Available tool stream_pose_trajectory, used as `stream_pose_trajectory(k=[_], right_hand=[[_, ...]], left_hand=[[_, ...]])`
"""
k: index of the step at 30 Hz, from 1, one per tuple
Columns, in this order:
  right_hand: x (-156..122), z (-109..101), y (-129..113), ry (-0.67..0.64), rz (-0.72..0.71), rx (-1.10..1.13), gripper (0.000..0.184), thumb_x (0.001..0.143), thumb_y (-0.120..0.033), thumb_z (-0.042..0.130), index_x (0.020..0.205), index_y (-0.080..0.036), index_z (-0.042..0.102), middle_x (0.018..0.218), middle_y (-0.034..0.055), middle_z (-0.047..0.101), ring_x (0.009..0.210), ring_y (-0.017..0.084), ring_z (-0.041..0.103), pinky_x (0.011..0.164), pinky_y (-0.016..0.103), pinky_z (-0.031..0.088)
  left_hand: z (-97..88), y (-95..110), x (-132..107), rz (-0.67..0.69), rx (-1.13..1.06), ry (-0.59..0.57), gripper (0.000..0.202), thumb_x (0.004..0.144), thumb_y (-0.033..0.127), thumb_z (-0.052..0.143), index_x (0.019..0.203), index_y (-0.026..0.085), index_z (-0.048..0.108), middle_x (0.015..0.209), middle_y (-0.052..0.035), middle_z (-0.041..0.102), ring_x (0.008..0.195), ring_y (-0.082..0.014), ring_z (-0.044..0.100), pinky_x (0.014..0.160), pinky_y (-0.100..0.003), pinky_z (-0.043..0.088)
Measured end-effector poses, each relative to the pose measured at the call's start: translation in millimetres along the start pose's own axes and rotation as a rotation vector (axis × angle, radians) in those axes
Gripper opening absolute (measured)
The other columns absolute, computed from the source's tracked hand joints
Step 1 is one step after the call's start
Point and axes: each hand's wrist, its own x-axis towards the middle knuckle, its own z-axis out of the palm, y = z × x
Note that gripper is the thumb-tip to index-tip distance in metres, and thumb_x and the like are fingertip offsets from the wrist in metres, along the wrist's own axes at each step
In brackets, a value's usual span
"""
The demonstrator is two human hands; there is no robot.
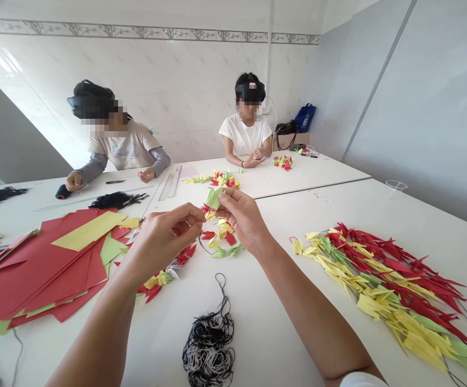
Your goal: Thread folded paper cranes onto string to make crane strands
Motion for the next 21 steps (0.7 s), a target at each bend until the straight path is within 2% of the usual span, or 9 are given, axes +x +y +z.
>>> stream_pose_trajectory(k=[14,21], right_hand=[[-2.9,2.2,-1.1,0.009,-0.012,-0.017,0.026,0.077,-0.042,0.081,0.082,-0.020,0.067,0.079,-0.0009,0.060,0.075,0.011,0.056,0.072,0.023,0.054],[-3.5,1.3,1.1,0.028,-0.095,-0.099,0.024,0.082,-0.042,0.076,0.085,-0.021,0.066,0.083,0.0004,0.065,0.077,0.012,0.059,0.074,0.025,0.053]], left_hand=[[-0.7,-1.3,-0.2,-0.021,-0.026,0.000,0.009,0.086,0.019,0.054,0.088,0.024,0.061,0.071,0.0067,0.064,0.055,-0.0080,0.050,0.058,-0.021,0.040],[-0.4,-1.7,-0.7,-0.014,-0.038,-0.004,0.010,0.086,0.018,0.053,0.088,0.023,0.062,0.069,0.0057,0.063,0.056,-0.0086,0.051,0.059,-0.021,0.041]])
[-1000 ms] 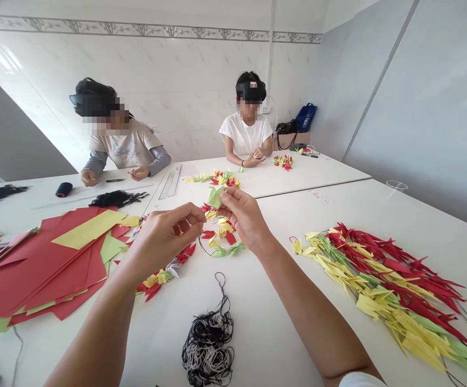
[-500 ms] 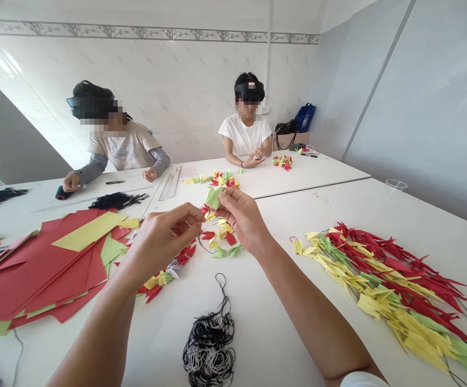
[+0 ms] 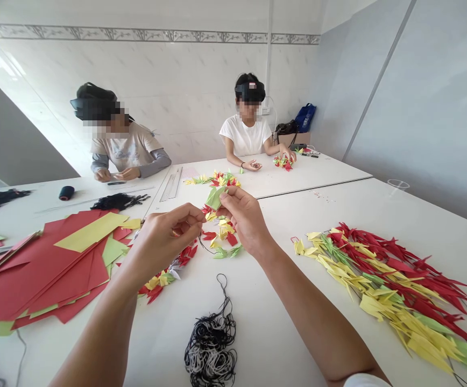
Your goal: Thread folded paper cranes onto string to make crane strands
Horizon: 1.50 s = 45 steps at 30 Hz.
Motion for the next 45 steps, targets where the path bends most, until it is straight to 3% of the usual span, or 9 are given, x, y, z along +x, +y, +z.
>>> stream_pose_trajectory(k=[10,15,21,28,35,40,43,45], right_hand=[[-10.1,8.8,-6.0,0.058,-0.288,-0.305,0.019,0.087,-0.041,0.071,0.089,-0.023,0.064,0.078,-0.0001,0.061,0.073,0.015,0.057,0.072,0.030,0.051],[-14.7,9.7,-5.6,-0.039,-0.535,-0.507,0.016,0.098,-0.029,0.052,0.090,-0.024,0.066,0.096,0.0045,0.065,0.091,0.018,0.061,0.082,0.034,0.050],[-15.1,8.3,4.3,-0.022,-0.727,-0.683,0.012,0.092,-0.019,0.055,0.099,-0.026,0.062,0.094,0.0036,0.067,0.088,0.020,0.064,0.080,0.037,0.053],[-15.5,9.2,5.6,-0.081,-0.770,-0.794,0.019,0.092,-0.015,0.056,0.106,-0.028,0.059,0.098,0.0027,0.069,0.089,0.019,0.065,0.081,0.038,0.054],[-13.3,7.9,-2.8,-0.172,-0.742,-0.808,0.011,0.094,-0.018,0.056,0.094,-0.027,0.062,0.089,0.0029,0.065,0.086,0.020,0.062,0.080,0.038,0.052],[-13.5,6.0,-15.9,-0.215,-0.683,-0.864,0.011,0.093,-0.017,0.057,0.088,-0.024,0.063,0.096,0.0047,0.061,0.094,0.020,0.062,0.086,0.038,0.051],[-14.5,5.1,-25.2,-0.169,-0.623,-0.789,0.010,0.095,-0.022,0.057,0.087,-0.024,0.062,0.098,0.0045,0.062,0.095,0.020,0.062,0.088,0.039,0.051],[-15.1,4.1,-30.0,-0.097,-0.558,-0.671,0.011,0.098,-0.029,0.055,0.089,-0.025,0.061,0.096,0.0040,0.065,0.093,0.019,0.064,0.087,0.038,0.052]], left_hand=[[-1.1,1.0,-0.2,-0.022,-0.062,0.000,0.011,0.086,0.017,0.054,0.089,0.023,0.062,0.069,0.0050,0.065,0.056,-0.0090,0.055,0.057,-0.021,0.043],[-2.7,1.6,0.7,-0.057,-0.112,0.013,0.006,0.091,0.023,0.054,0.088,0.022,0.059,0.073,0.0040,0.069,0.056,-0.0093,0.061,0.055,-0.021,0.044],[-5.1,0.7,1.0,-0.013,-0.125,0.078,0.006,0.091,0.022,0.056,0.085,0.021,0.059,0.070,0.0039,0.068,0.060,-0.0098,0.063,0.059,-0.020,0.047],[-8.0,1.0,-1.4,0.027,-0.061,0.123,0.010,0.088,0.017,0.055,0.092,0.022,0.062,0.068,0.0046,0.066,0.059,-0.0094,0.061,0.060,-0.020,0.047],[-7.9,3.3,-3.1,0.084,0.000,0.062,0.013,0.089,0.017,0.052,0.096,0.022,0.062,0.068,0.0044,0.063,0.061,-0.0100,0.060,0.059,-0.020,0.044],[-6.3,5.8,-2.1,0.137,0.028,-0.017,0.013,0.095,0.028,0.056,0.105,0.023,0.061,0.091,-0.0009,0.067,0.077,-0.0138,0.064,0.068,-0.024,0.046],[-4.9,2.4,1.2,0.172,0.040,0.023,0.016,0.099,0.030,0.050,0.102,0.021,0.064,0.105,-0.0049,0.065,0.082,-0.0143,0.062,0.071,-0.026,0.046],[-3.7,-1.4,3.7,0.168,0.057,0.042,0.018,0.099,0.031,0.051,0.097,0.021,0.065,0.104,-0.0053,0.064,0.080,-0.0142,0.060,0.071,-0.026,0.045]])
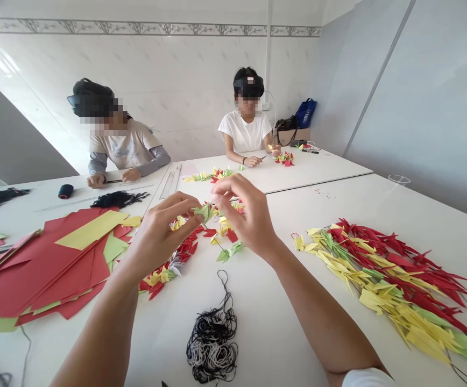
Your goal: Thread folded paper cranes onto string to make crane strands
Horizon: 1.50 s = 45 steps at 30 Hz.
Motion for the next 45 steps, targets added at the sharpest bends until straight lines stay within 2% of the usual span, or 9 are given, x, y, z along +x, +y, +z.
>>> stream_pose_trajectory(k=[6,12,19,21,23,26,32,40,45], right_hand=[[3.7,-10.8,-3.1,0.212,0.236,0.265,0.027,0.092,-0.053,0.061,0.095,-0.028,0.051,0.083,0.0004,0.069,0.084,0.019,0.069,0.071,0.033,0.055],[6.3,-16.5,-4.3,0.242,0.242,0.230,0.032,0.090,-0.056,0.063,0.095,-0.027,0.048,0.083,0.0016,0.071,0.086,0.019,0.071,0.067,0.031,0.055],[3.6,-10.2,-3.9,0.127,0.250,0.271,0.032,0.091,-0.056,0.061,0.095,-0.027,0.049,0.085,0.0019,0.072,0.088,0.019,0.071,0.070,0.031,0.058],[1.5,-5.7,-3.2,0.055,0.240,0.293,0.029,0.093,-0.054,0.059,0.095,-0.026,0.050,0.088,0.0023,0.072,0.089,0.018,0.071,0.073,0.032,0.059],[-0.9,-0.8,-1.7,-0.024,0.238,0.299,0.027,0.096,-0.052,0.056,0.096,-0.026,0.050,0.090,0.0027,0.072,0.089,0.017,0.071,0.077,0.033,0.059],[-3.4,4.8,1.5,-0.136,0.238,0.288,0.027,0.098,-0.051,0.052,0.097,-0.025,0.050,0.094,0.0034,0.071,0.089,0.016,0.070,0.082,0.034,0.059],[-4.4,6.2,5.8,-0.217,0.177,0.176,0.022,0.101,-0.044,0.051,0.097,-0.022,0.051,0.099,0.0047,0.070,0.084,0.015,0.068,0.078,0.031,0.060],[-6.1,10.0,12.0,-0.202,0.162,0.123,0.019,0.098,-0.039,0.057,0.092,-0.021,0.058,0.090,0.0014,0.061,0.079,0.013,0.063,0.072,0.027,0.057],[-5.0,9.5,15.6,-0.158,0.100,-0.047,0.013,0.096,-0.024,0.058,0.085,-0.020,0.060,0.072,-0.0031,0.049,0.065,0.011,0.046,0.063,0.026,0.043]], left_hand=[[7.6,-8.8,3.4,-0.055,0.050,-0.093,0.015,0.095,0.026,0.052,0.086,0.020,0.062,0.087,-0.0018,0.062,0.070,-0.0130,0.055,0.066,-0.026,0.040],[18.0,-17.6,4.8,-0.093,0.111,-0.230,0.010,0.088,0.020,0.052,0.078,0.021,0.052,0.078,0.0013,0.062,0.063,-0.0136,0.053,0.055,-0.025,0.031],[30.8,-38.9,1.2,-0.065,0.273,-0.410,0.011,0.086,0.020,0.051,0.075,0.021,0.052,0.078,-0.0015,0.059,0.060,-0.0162,0.050,0.052,-0.028,0.026],[31.6,-43.7,-1.0,-0.066,0.279,-0.473,0.004,0.085,0.021,0.053,0.085,0.021,0.057,0.087,-0.0031,0.063,0.068,-0.0182,0.056,0.055,-0.028,0.031],[30.5,-45.3,-2.4,-0.057,0.261,-0.522,0.020,0.083,0.020,0.056,0.102,0.022,0.060,0.102,-0.0050,0.065,0.083,-0.0214,0.061,0.062,-0.028,0.038],[24.6,-38.5,-1.4,-0.042,0.187,-0.454,0.027,0.090,0.021,0.048,0.115,0.022,0.058,0.113,-0.0071,0.064,0.095,-0.0227,0.062,0.072,-0.030,0.043],[5.2,-6.3,4.2,-0.097,-0.205,-0.159,0.032,0.102,0.021,0.031,0.122,0.023,0.056,0.103,-0.0025,0.068,0.089,-0.0157,0.062,0.077,-0.026,0.046],[-0.7,-6.7,2.7,-0.196,-0.165,-0.168,0.019,0.098,0.030,0.050,0.103,0.024,0.068,0.076,0.0044,0.072,0.065,-0.0102,0.062,0.066,-0.021,0.044],[-1.6,-6.0,3.2,-0.196,-0.113,-0.145,0.016,0.094,0.027,0.055,0.094,0.023,0.070,0.072,0.0059,0.070,0.065,-0.0095,0.062,0.064,-0.021,0.042]])
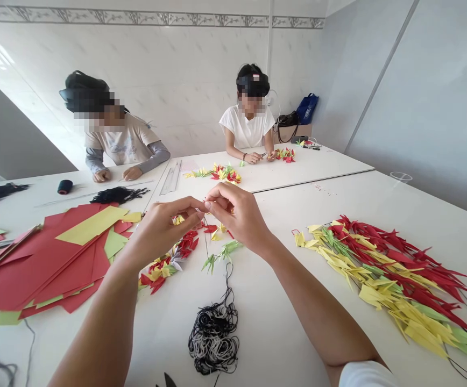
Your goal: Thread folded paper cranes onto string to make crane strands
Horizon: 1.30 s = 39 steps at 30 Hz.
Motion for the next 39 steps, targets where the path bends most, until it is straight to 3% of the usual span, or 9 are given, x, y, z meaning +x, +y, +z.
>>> stream_pose_trajectory(k=[3,10,16,21,28,33,36,39], right_hand=[[-0.3,-0.1,0.1,-0.009,0.012,-0.004,0.012,0.095,-0.022,0.060,0.083,-0.020,0.060,0.065,-0.0054,0.039,0.061,0.010,0.039,0.061,0.026,0.037],[-0.6,-0.9,3.9,-0.050,0.097,0.042,0.009,0.094,-0.028,0.060,0.089,-0.020,0.062,0.066,-0.0050,0.041,0.060,0.010,0.040,0.059,0.025,0.038],[4.5,-15.3,11.8,0.044,0.077,-0.157,0.013,0.095,-0.029,0.056,0.092,-0.020,0.064,0.066,-0.0036,0.047,0.061,0.011,0.044,0.059,0.024,0.038],[7.2,-28.6,20.1,0.064,0.110,-0.307,0.014,0.095,-0.028,0.053,0.091,-0.020,0.063,0.070,-0.0014,0.055,0.065,0.013,0.050,0.062,0.025,0.040],[5.1,-40.0,37.2,-0.176,0.293,-0.519,0.017,0.095,-0.024,0.046,0.092,-0.021,0.062,0.080,0.0008,0.064,0.067,0.015,0.054,0.061,0.026,0.036],[-2.2,-37.3,71.9,-0.377,0.350,-0.719,0.021,0.093,-0.013,0.045,0.092,-0.021,0.064,0.094,0.0062,0.071,0.080,0.020,0.060,0.063,0.027,0.036],[-6.9,-28.5,95.6,-0.464,0.385,-0.750,0.028,0.095,-0.011,0.041,0.104,-0.020,0.065,0.108,0.0090,0.070,0.092,0.023,0.063,0.073,0.031,0.043],[-13.0,-12.1,116.3,-0.455,0.399,-0.697,0.036,0.097,-0.014,0.038,0.126,-0.018,0.059,0.131,0.0126,0.063,0.116,0.026,0.059,0.091,0.036,0.047]], left_hand=[[0.2,2.0,-0.7,0.025,0.015,0.009,0.016,0.094,0.026,0.055,0.090,0.022,0.069,0.067,0.0062,0.066,0.061,-0.0087,0.058,0.062,-0.021,0.040],[-2.6,-5.5,-0.7,0.048,0.105,0.011,0.016,0.094,0.026,0.055,0.083,0.021,0.065,0.067,0.0055,0.063,0.058,-0.0086,0.051,0.059,-0.022,0.036],[-12.3,-12.7,-1.8,0.064,0.207,0.091,0.020,0.096,0.030,0.052,0.086,0.020,0.066,0.093,-0.0005,0.070,0.073,-0.0122,0.058,0.068,-0.026,0.041],[-16.6,-12.2,-2.9,0.008,0.186,0.084,0.019,0.094,0.029,0.052,0.087,0.021,0.067,0.078,0.0011,0.070,0.067,-0.0129,0.058,0.066,-0.027,0.041],[-19.9,-17.7,-2.9,-0.032,0.290,0.077,0.017,0.093,0.029,0.051,0.088,0.023,0.066,0.083,0.0002,0.072,0.069,-0.0151,0.059,0.064,-0.026,0.039],[-27.2,-27.4,-7.7,-0.053,0.429,-0.045,0.021,0.092,0.029,0.049,0.084,0.025,0.067,0.073,0.0001,0.070,0.062,-0.0167,0.057,0.057,-0.026,0.034],[-29.7,-30.6,-9.8,-0.054,0.482,-0.075,0.022,0.090,0.028,0.048,0.080,0.025,0.067,0.065,-0.0001,0.067,0.057,-0.0170,0.055,0.053,-0.026,0.031],[-29.1,-30.1,-9.7,-0.047,0.479,-0.060,0.022,0.090,0.029,0.049,0.080,0.024,0.068,0.068,-0.0007,0.068,0.058,-0.0170,0.057,0.052,-0.025,0.031]])
